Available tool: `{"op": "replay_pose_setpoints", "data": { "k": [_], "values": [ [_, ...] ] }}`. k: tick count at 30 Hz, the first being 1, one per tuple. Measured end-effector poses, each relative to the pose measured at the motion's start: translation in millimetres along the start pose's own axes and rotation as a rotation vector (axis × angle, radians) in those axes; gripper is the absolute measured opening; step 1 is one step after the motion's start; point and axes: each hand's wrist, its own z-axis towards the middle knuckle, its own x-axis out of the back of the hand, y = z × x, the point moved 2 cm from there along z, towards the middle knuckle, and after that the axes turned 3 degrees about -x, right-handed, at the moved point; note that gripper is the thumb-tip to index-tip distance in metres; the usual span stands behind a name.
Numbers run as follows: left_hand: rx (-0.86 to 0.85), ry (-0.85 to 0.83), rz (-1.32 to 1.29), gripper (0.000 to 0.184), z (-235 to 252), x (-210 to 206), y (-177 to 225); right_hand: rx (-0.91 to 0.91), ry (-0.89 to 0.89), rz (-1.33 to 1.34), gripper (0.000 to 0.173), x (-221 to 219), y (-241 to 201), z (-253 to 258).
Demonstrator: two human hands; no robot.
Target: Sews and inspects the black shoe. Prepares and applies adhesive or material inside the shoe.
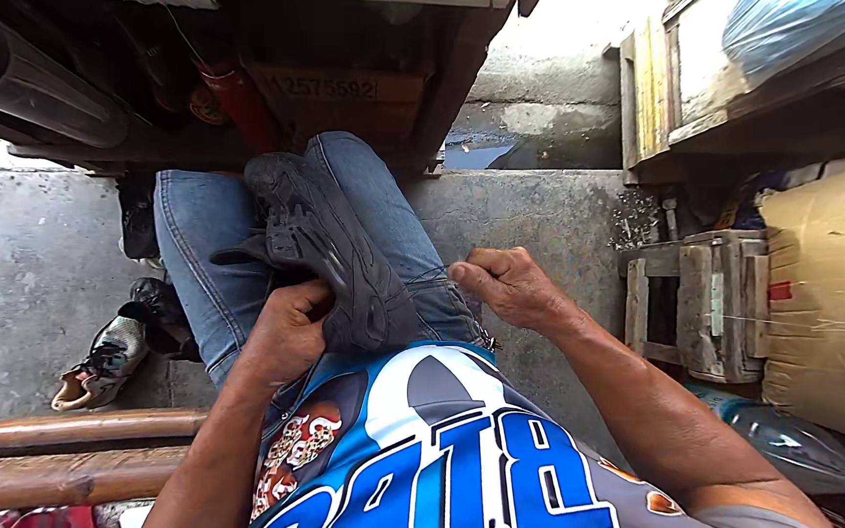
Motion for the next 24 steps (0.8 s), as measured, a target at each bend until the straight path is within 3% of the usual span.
{"op": "replay_pose_setpoints", "data": {
  "k": [6,8,10,13,17,24],
  "values": [
    [-0.038,0.127,0.138,0.009,-11,-1,3,-0.03,-0.639,0.336,0.044,4,-15,-3],
    [-0.035,0.153,0.169,0.01,-14,-1,2,-0.009,-0.605,0.423,0.04,10,-17,-3],
    [-0.04,0.163,0.179,0.011,-17,-1,2,0.053,-0.421,0.425,0.035,9,-25,2],
    [-0.058,0.156,0.194,0.012,-16,0,3,0.119,-0.215,0.259,0.014,-9,-48,17],
    [-0.029,0.13,0.224,0.011,-14,1,5,0.225,-0.24,0.016,0.009,-34,-62,29],
    [-0.009,0.123,0.207,0.014,-13,1,0,0.269,-0.228,-0.281,0.012,-12,-59,18]
  ]
}}
